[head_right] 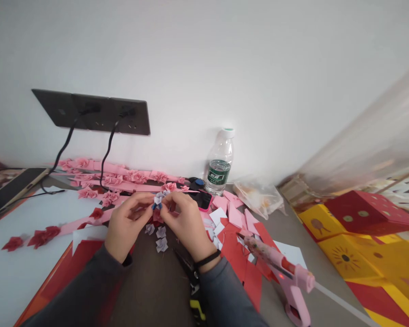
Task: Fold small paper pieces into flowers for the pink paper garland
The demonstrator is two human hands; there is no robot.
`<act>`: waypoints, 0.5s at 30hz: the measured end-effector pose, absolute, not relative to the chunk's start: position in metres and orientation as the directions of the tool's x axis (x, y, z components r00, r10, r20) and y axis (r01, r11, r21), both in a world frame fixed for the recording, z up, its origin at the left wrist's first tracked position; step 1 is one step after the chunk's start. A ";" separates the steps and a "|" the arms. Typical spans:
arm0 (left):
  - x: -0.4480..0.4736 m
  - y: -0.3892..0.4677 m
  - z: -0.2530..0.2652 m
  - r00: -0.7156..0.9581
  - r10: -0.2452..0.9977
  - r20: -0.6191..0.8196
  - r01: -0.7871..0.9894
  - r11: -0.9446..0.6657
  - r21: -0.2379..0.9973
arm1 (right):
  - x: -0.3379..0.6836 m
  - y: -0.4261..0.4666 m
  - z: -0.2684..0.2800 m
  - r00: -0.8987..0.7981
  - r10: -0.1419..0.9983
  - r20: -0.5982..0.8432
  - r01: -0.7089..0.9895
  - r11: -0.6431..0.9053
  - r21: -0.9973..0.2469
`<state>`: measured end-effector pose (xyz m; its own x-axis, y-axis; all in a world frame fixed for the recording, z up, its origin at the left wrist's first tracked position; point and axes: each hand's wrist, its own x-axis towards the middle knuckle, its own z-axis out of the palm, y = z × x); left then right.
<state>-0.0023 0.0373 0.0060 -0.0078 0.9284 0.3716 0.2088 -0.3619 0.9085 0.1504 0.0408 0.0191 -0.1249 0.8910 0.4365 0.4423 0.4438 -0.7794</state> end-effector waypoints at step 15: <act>-0.002 0.037 0.006 0.025 0.891 0.453 0.310 -0.437 0.844 | 0.151 0.040 0.018 -0.170 0.799 0.577 0.569 0.558 -0.604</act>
